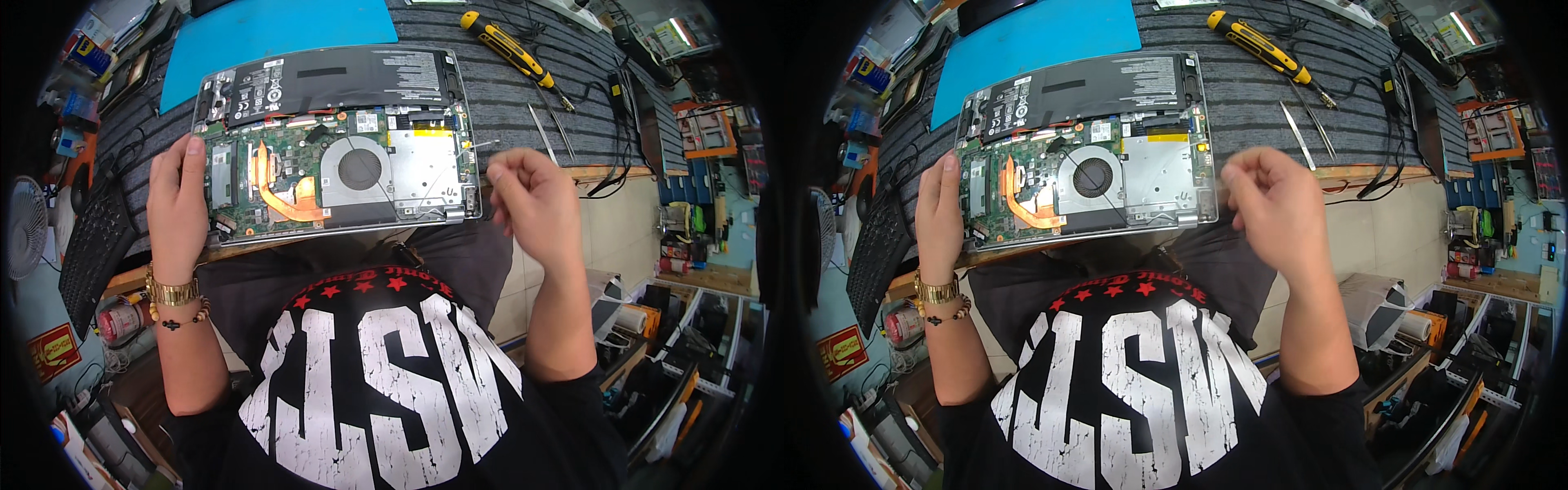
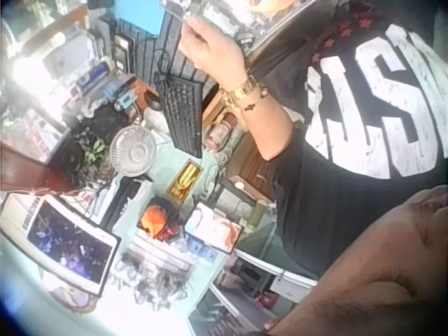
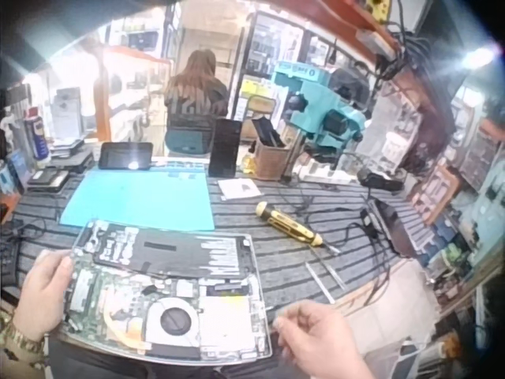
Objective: The person holds a laptop screen and then places the main laptop chassis onto their lap, connecting internal components with a small tool and by hand.
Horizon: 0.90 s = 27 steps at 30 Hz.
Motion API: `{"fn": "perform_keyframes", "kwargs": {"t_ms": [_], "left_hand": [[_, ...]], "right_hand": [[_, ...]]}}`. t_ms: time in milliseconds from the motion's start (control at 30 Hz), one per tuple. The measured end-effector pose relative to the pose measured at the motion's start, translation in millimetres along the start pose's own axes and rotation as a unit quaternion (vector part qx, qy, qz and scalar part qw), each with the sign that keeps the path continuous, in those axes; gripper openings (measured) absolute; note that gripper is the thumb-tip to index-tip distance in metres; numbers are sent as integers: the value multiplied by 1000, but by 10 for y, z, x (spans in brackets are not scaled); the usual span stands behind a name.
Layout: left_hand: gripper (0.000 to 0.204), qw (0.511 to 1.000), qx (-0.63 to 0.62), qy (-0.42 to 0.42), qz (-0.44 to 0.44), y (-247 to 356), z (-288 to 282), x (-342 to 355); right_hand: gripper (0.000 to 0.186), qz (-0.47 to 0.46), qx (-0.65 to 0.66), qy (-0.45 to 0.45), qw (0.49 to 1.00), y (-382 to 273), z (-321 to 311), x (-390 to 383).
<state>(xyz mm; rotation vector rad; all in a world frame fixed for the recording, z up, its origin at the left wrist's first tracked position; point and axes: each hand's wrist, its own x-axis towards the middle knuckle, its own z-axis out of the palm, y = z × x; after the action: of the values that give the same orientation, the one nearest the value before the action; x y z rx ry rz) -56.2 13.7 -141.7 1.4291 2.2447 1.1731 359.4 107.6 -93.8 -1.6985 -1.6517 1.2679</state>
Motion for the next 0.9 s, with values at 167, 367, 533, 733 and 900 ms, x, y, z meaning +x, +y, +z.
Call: {"fn": "perform_keyframes", "kwargs": {"t_ms": [167,367,533,733,900], "left_hand": [[52,999,48,13,-2,119,30,-28],[48,999,-9,31,15,-1,76,-98],[46,998,-46,33,20,17,58,-134],[49,989,-146,17,-14,4,67,-160],[57,982,-186,39,-6,-42,87,-192]], "right_hand": [[30,-159,-58,20,985,37,15,365],[30,-120,23,-57,991,-45,3,422],[41,-74,134,-84,985,-54,-14,361],[48,-84,188,-114,972,-50,-79,339],[50,-92,223,-130,962,-61,-111,321]]}}
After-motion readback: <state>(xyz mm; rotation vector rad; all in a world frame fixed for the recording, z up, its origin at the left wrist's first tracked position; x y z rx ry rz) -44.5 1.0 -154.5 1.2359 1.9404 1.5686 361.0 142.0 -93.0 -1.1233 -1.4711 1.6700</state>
